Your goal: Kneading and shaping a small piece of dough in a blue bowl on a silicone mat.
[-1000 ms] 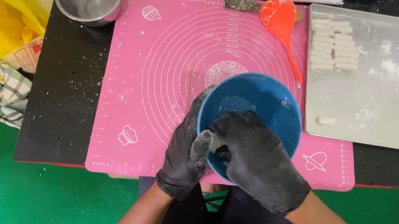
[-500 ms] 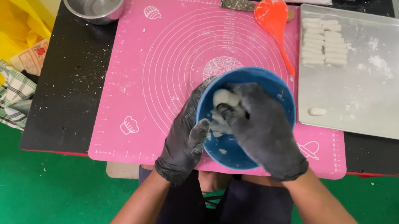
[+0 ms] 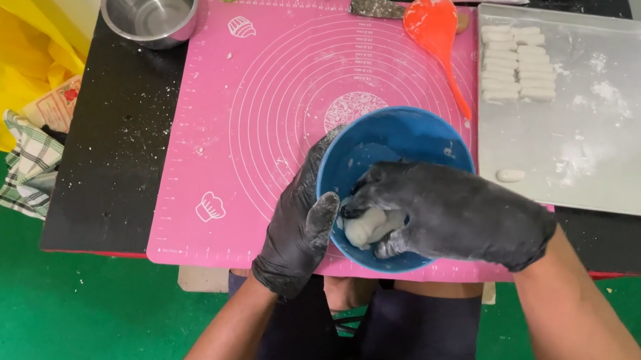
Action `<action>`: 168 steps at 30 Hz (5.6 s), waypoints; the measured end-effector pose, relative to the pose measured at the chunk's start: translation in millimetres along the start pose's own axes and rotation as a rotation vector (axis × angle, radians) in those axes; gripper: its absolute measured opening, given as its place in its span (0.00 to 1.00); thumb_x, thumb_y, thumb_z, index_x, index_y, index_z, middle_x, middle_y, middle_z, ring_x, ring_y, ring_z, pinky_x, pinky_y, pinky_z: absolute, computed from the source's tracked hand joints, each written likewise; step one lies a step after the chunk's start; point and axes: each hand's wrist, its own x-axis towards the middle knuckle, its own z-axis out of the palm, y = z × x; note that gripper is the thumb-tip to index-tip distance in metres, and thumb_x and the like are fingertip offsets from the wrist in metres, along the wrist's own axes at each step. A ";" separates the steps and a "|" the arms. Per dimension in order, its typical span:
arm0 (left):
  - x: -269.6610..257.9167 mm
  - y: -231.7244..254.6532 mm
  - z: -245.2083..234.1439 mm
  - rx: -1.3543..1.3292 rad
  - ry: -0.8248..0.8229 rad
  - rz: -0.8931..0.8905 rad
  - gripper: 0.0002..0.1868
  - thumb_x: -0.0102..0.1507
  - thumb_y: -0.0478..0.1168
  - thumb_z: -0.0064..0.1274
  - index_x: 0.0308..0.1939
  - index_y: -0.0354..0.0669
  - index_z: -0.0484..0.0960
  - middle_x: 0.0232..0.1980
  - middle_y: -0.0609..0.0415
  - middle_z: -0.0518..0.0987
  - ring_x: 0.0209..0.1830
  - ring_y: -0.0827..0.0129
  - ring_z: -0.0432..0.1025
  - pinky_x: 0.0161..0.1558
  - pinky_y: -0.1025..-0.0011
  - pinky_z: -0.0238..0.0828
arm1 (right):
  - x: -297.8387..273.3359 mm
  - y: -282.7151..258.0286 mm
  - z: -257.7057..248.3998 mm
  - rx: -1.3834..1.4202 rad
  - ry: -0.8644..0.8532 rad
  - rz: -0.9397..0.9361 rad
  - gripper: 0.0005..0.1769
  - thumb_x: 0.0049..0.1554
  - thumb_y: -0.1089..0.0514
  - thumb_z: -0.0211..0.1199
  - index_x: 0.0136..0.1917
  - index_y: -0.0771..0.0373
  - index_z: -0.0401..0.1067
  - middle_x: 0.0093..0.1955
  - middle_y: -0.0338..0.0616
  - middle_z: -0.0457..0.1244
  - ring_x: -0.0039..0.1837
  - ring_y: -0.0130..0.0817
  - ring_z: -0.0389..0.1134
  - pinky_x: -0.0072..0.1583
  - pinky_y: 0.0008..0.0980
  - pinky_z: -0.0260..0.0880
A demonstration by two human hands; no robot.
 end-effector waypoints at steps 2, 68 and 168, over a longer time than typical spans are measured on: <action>0.4 0.2 -1.6 0.011 0.005 -0.003 0.37 0.70 0.58 0.34 0.79 0.46 0.52 0.77 0.39 0.62 0.76 0.44 0.58 0.76 0.49 0.53 | 12.1 -2.9 16.8 -1.934 0.040 0.080 0.33 0.53 0.56 0.70 0.72 0.51 0.70 0.71 0.36 0.62 0.75 0.42 0.60 0.78 0.39 0.48; 144.8 -63.1 -61.3 0.032 -0.169 0.104 0.32 0.71 0.49 0.42 0.78 0.42 0.57 0.75 0.41 0.66 0.76 0.48 0.60 0.76 0.52 0.54 | 97.4 -62.7 -39.5 -1.060 1.053 -0.066 0.22 0.56 0.46 0.69 0.62 0.54 0.75 0.60 0.43 0.68 0.69 0.46 0.67 0.64 0.44 0.71; 150.0 -43.4 -52.7 -0.165 -0.224 -0.070 0.29 0.74 0.52 0.34 0.76 0.44 0.61 0.70 0.42 0.72 0.68 0.53 0.70 0.72 0.55 0.61 | 77.3 -28.1 -50.6 -2.236 0.330 -0.063 0.24 0.65 0.59 0.44 0.73 0.59 0.63 0.72 0.48 0.59 0.77 0.47 0.57 0.80 0.56 0.42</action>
